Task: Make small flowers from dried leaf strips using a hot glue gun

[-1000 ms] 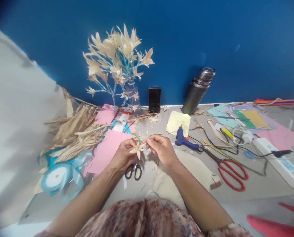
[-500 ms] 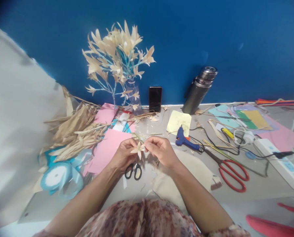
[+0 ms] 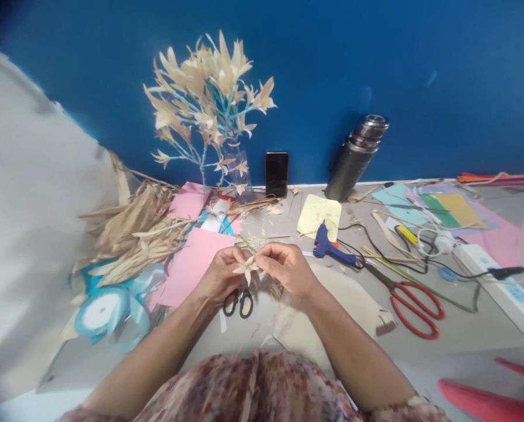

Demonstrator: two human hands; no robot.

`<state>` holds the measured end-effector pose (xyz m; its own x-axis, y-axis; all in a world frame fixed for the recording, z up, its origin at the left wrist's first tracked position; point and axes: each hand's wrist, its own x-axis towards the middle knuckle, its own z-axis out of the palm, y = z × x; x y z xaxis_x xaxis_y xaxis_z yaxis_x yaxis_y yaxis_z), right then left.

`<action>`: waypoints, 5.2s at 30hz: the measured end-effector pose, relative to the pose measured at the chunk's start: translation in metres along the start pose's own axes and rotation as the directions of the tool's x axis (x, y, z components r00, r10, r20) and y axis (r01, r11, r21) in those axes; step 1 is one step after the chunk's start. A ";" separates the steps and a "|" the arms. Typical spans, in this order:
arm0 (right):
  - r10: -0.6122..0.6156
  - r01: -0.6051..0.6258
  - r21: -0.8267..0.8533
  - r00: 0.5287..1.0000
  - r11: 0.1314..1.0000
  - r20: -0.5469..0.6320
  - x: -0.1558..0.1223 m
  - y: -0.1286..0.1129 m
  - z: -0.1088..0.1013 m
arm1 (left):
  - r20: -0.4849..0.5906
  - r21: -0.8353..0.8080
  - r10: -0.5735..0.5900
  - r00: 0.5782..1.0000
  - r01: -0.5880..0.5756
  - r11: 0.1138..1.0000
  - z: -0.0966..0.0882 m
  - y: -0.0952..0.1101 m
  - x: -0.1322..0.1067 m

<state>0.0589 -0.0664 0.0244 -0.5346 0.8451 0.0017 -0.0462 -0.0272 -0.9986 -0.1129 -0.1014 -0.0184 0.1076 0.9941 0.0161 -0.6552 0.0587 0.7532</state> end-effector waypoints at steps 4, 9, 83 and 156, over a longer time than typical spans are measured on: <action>0.012 -0.011 -0.020 1.000 1.000 0.024 0.000 -0.001 -0.002 | 0.005 0.024 0.008 1.000 -0.008 1.000 0.001 0.001 -0.001; 0.029 -0.027 -0.027 0.997 0.999 0.069 0.001 -0.001 -0.007 | -0.011 0.052 0.035 0.999 -0.034 0.998 -0.002 -0.001 -0.001; -0.087 0.092 -0.193 0.996 0.977 0.032 0.000 -0.004 -0.013 | 0.146 -0.160 -0.355 0.923 0.376 0.913 -0.010 -0.003 -0.003; -0.121 0.106 -0.138 0.987 0.985 -0.107 -0.001 0.003 -0.002 | -0.033 -0.089 -0.126 0.992 0.122 0.988 -0.008 -0.007 0.000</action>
<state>0.0606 -0.0660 0.0210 -0.4321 0.8942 0.1166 0.0145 0.1362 -0.9906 -0.1144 -0.1016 -0.0296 0.1644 0.9813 -0.1004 -0.7013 0.1878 0.6877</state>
